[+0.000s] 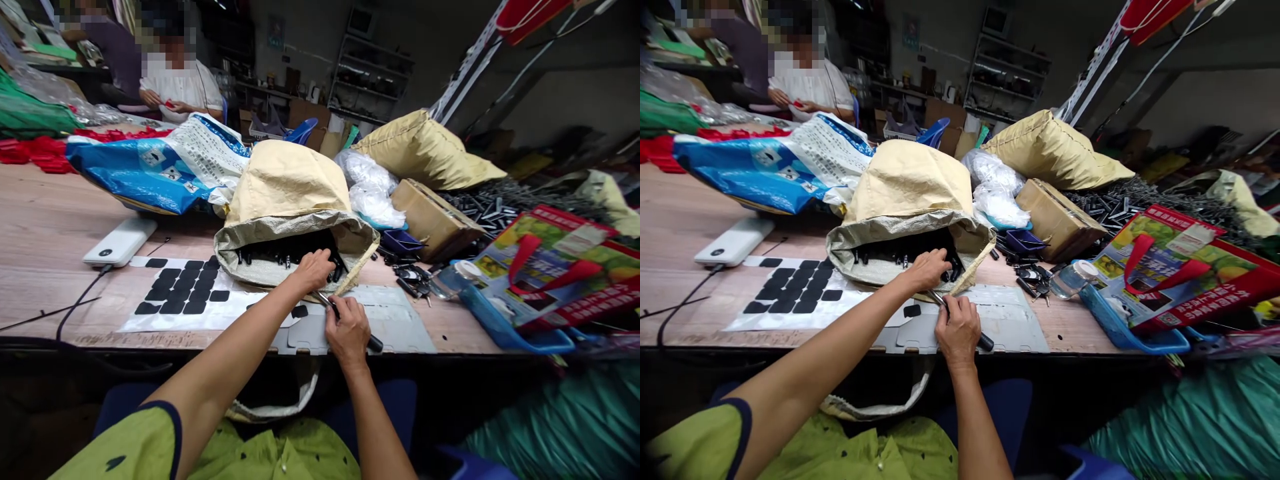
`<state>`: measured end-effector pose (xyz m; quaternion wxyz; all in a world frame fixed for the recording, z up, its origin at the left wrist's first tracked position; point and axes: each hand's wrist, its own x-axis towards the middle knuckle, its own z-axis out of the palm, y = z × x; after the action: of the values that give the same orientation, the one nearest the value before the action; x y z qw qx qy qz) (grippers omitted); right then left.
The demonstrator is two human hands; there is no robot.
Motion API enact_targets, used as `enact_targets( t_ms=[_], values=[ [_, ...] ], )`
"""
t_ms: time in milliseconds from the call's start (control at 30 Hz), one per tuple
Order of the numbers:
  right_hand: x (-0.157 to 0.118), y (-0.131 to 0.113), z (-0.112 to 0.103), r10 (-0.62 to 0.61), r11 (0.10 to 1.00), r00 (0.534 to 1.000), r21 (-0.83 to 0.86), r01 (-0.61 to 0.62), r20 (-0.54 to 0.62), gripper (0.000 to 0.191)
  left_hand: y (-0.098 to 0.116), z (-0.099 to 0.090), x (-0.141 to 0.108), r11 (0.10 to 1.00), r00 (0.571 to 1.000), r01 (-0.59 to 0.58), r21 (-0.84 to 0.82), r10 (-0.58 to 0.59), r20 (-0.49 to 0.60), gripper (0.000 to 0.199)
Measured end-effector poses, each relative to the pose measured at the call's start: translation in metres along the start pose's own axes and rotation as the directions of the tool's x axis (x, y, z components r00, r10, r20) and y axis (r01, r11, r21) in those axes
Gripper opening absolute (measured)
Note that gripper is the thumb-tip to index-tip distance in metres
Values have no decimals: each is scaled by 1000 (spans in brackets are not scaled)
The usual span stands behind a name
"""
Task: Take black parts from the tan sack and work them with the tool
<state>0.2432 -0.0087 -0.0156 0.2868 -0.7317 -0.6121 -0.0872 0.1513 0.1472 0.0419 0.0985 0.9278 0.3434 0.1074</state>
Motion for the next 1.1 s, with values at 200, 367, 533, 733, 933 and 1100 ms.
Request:
enact_targets(
  t_ms=[200,367,533,733,933,1100],
  values=[
    [0,1,2,-4,1000,1000,11,4,-22,21,-6,-6,-8,995,997,25,95,-18,-73,19],
    [1,1,2,-7,1000,1000,1,7,-15,20,-15,-26,-73,988,974,52,-148,-82,-209,20],
    [2,1,2,-12,1000,1000,-10,12,-8,18,-33,-1,-138,935,981,98,-342,-149,-126,18],
    [4,2,1,-41,998,999,-41,42,22,19,-43,26,-151,897,965,112,-427,-201,-169,23],
    [-11,-8,-22,-29,988,1000,152,30,-8,27,-43,26,-149,887,954,130,-444,-234,-188,21],
    [-25,-23,-42,-70,937,993,347,34,92,30,-42,27,-149,880,947,154,-450,-260,-186,19]
  ],
)
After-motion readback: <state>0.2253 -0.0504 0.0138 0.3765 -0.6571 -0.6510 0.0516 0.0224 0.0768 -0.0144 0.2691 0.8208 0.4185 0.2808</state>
